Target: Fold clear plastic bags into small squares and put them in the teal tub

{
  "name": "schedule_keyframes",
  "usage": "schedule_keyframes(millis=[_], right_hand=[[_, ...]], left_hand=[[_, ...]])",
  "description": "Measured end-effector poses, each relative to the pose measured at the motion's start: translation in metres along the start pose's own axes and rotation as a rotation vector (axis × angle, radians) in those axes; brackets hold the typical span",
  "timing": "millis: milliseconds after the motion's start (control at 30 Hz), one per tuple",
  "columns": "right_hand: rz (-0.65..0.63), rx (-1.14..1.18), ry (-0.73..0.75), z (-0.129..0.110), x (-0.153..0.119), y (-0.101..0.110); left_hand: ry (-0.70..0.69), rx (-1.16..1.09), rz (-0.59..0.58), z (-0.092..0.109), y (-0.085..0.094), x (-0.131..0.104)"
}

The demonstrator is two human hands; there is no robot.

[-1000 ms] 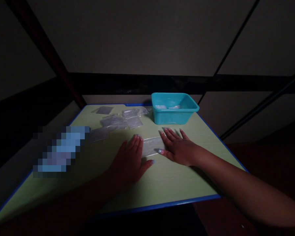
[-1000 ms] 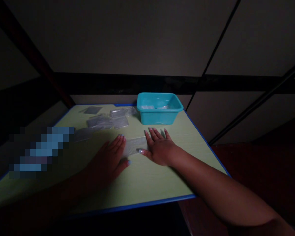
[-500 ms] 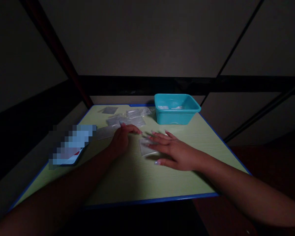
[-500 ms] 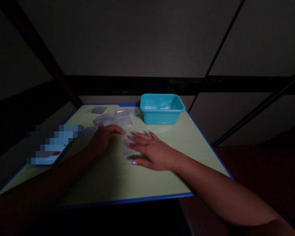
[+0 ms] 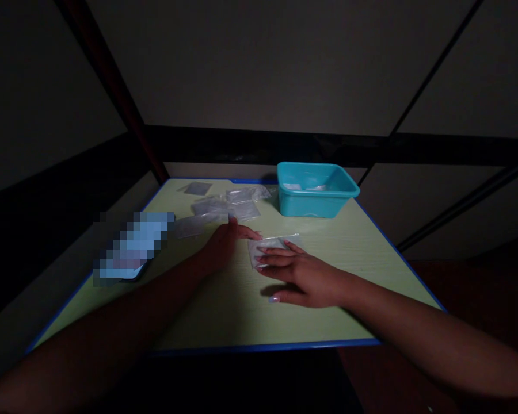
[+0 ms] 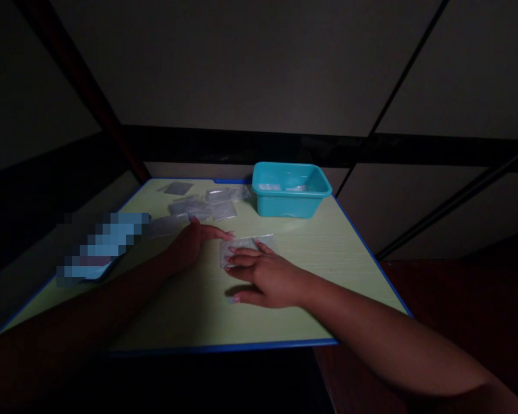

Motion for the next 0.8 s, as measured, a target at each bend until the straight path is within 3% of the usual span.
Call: schedule_keyframes(millis=[400, 667, 800], right_hand=[[0.072, 0.063, -0.018, 0.008, 0.000, 0.006], [0.310, 0.401, -0.039, 0.024, 0.003, 0.021], [0.318, 0.613, -0.076, 0.030, 0.004, 0.021]], left_hand=[[-0.116, 0.195, -0.134, 0.011, -0.001, 0.002], [-0.173, 0.301, -0.243, 0.016, -0.007, 0.002], [-0.195, 0.370, -0.239, 0.018, -0.006, 0.002]])
Point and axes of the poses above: each hand's wrist, its own x-axis towards the middle knuckle, its own y-axis out of the back of the hand, z = x × y, the point moved 4 cm from there along x, towards the middle knuckle, and after that the axes turned 8 degrees about -y, right-handed, at the moved point
